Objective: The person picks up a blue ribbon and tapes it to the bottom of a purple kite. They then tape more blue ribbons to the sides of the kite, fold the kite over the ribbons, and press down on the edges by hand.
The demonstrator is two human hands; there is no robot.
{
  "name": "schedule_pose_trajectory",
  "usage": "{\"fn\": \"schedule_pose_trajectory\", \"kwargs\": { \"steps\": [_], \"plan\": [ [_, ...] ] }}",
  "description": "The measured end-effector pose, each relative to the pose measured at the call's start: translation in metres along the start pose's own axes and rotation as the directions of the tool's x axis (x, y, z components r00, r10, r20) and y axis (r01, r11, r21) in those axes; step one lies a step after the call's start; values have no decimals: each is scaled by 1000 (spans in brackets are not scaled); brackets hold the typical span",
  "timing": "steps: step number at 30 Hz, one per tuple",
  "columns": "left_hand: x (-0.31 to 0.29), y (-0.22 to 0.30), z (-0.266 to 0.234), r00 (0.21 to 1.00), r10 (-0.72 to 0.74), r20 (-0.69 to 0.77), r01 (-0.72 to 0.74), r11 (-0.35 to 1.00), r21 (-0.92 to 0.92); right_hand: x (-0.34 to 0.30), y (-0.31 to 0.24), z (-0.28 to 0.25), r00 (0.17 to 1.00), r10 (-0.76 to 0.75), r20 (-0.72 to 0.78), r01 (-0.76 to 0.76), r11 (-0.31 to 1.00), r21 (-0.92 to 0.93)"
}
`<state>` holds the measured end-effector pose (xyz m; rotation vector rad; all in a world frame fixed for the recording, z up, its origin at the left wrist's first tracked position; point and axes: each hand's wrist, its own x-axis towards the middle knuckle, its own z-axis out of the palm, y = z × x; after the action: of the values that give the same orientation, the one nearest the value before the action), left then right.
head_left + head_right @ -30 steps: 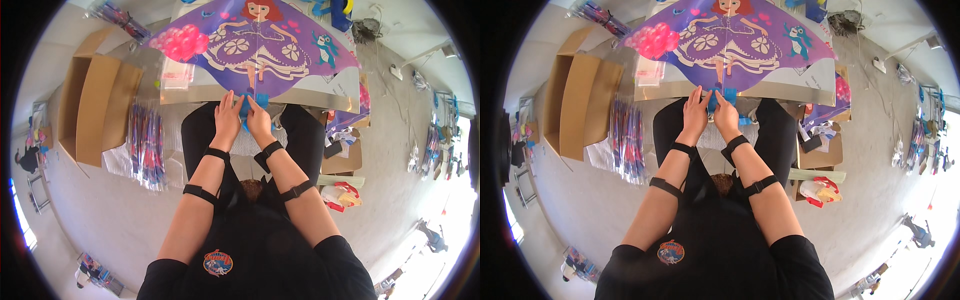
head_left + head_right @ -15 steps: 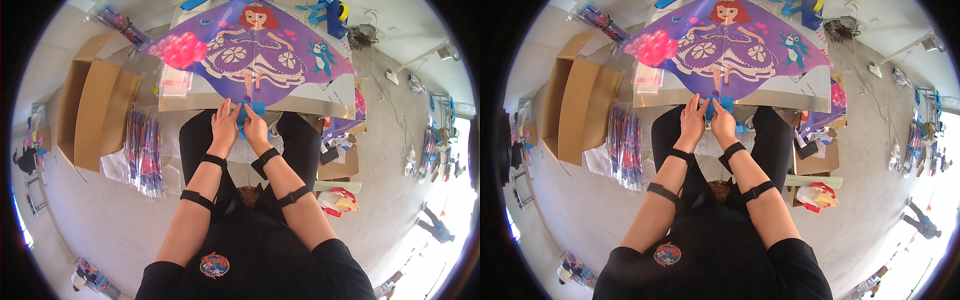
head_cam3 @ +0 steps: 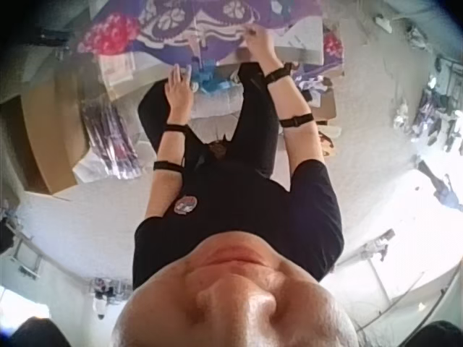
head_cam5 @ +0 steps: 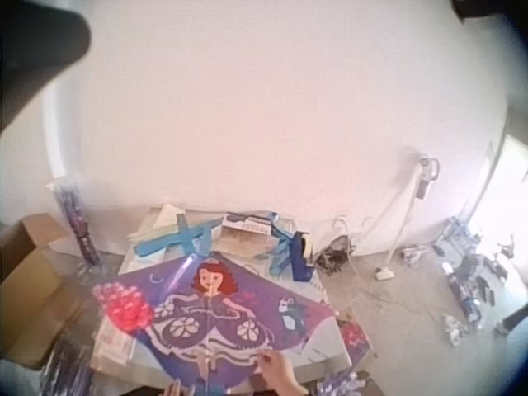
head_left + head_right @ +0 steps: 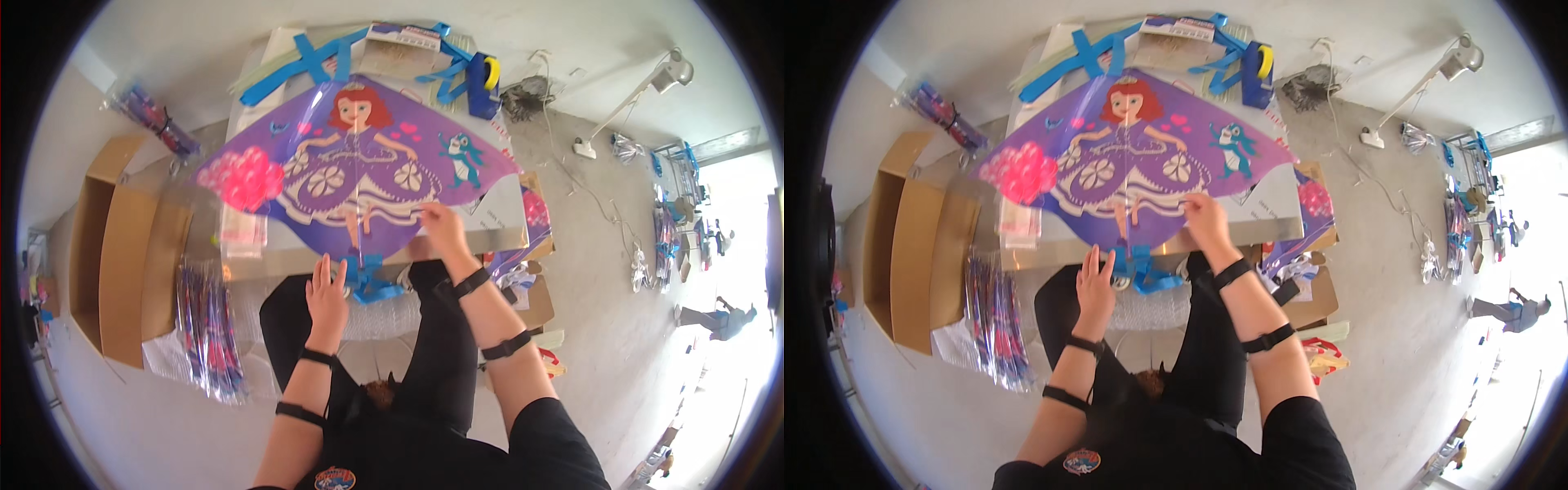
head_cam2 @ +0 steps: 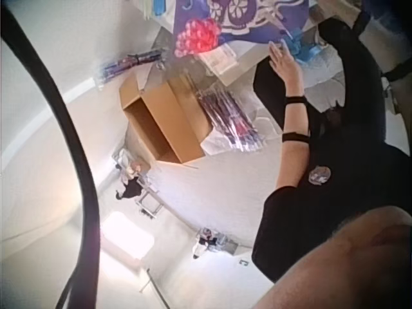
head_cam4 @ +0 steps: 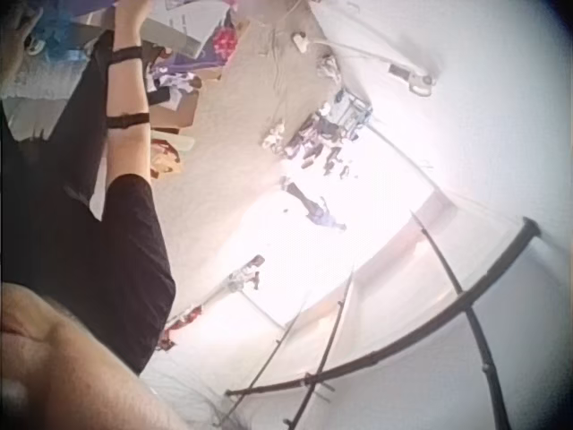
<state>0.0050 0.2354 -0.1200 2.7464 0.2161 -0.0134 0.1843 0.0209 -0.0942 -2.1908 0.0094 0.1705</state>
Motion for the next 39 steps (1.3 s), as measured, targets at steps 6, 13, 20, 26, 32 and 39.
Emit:
{"fn": "schedule_pose_trajectory", "kwargs": {
  "steps": [6,13,20,26,32,39],
  "plan": [
    [8,16,-14,996,-25,83,24,1000,6,184,55,-125,947,-21,-320,-39,983,-178],
    [9,14,-25,985,-67,158,65,998,21,288,34,-157,908,-77,-412,-95,919,-384],
    [13,17,-27,988,-54,142,55,998,-5,327,35,-154,955,112,-276,-170,965,-197],
    [15,18,-26,989,-40,144,41,999,-5,338,40,-156,913,352,-208,-240,873,424],
    [13,16,-29,989,-44,143,45,999,1,306,16,-146,907,383,-175,-154,689,708],
    [15,17,-25,992,-20,128,22,1000,-14,306,30,-146,901,376,-214,-166,757,632]
  ]
}}
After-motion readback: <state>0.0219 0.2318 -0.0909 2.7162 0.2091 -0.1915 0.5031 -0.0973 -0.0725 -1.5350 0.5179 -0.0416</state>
